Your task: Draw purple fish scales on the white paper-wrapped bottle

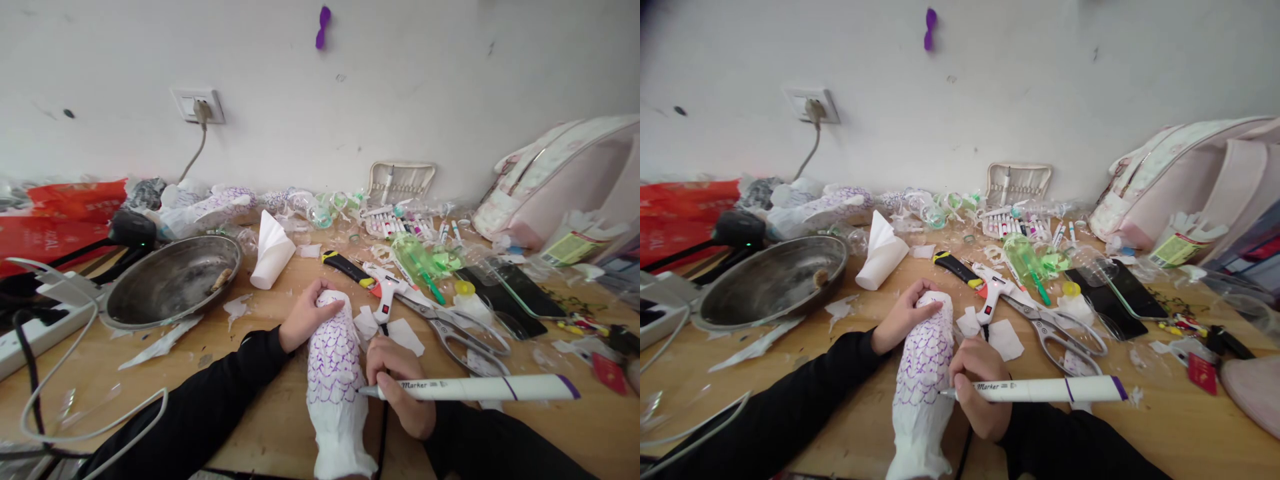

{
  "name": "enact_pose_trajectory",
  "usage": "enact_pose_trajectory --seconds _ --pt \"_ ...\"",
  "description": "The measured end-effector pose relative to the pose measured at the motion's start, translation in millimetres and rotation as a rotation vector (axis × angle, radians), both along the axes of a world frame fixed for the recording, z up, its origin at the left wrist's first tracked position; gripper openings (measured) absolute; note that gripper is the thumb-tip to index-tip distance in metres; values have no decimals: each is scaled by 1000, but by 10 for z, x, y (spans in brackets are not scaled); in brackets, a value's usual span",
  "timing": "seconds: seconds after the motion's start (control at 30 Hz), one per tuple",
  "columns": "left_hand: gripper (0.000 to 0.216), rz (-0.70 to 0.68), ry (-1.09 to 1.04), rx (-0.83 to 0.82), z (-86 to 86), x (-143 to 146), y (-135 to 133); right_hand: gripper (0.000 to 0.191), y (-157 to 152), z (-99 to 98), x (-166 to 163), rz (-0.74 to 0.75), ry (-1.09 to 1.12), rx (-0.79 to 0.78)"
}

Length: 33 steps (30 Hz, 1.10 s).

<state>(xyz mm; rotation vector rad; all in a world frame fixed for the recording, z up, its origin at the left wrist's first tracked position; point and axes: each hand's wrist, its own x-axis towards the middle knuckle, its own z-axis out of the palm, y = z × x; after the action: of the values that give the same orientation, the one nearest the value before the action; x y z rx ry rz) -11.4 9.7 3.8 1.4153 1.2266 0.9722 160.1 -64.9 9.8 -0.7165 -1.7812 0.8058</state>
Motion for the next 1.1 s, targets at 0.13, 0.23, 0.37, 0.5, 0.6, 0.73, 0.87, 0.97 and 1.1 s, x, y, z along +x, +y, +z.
enact_pose_trajectory --seconds 0.13,0.23,0.37,0.5,0.6,0.73,0.87,0.97,1.1 --pt "29 7 -3 6 -4 5 -2 25 2 -23 18 -14 32 -29" --pt "33 6 -104 -31 -17 21 -27 29 -32 -49 29 3 100 -65" --pt "42 2 -345 -124 -32 35 -72 29 -80 -50 31 7 139 -62" --pt "36 16 -270 -80 -50 17 -53 22 -93 -8 6 -3 64 -30" --pt "34 24 -91 -16 -74 5 -10 15 -94 24 -13 -5 30 7" --pt "35 17 -12 -6 -95 3 14 11 -95 45 -21 -22 21 43" --pt "34 24 -25 -5 -98 3 6 11 -93 47 -35 -44 3 77" --pt "33 25 -28 -6 -97 2 5 9 -94 52 -50 -49 -5 93" --pt "32 19 -18 -1 -88 2 8 11 -79 53 -39 -41 2 105"
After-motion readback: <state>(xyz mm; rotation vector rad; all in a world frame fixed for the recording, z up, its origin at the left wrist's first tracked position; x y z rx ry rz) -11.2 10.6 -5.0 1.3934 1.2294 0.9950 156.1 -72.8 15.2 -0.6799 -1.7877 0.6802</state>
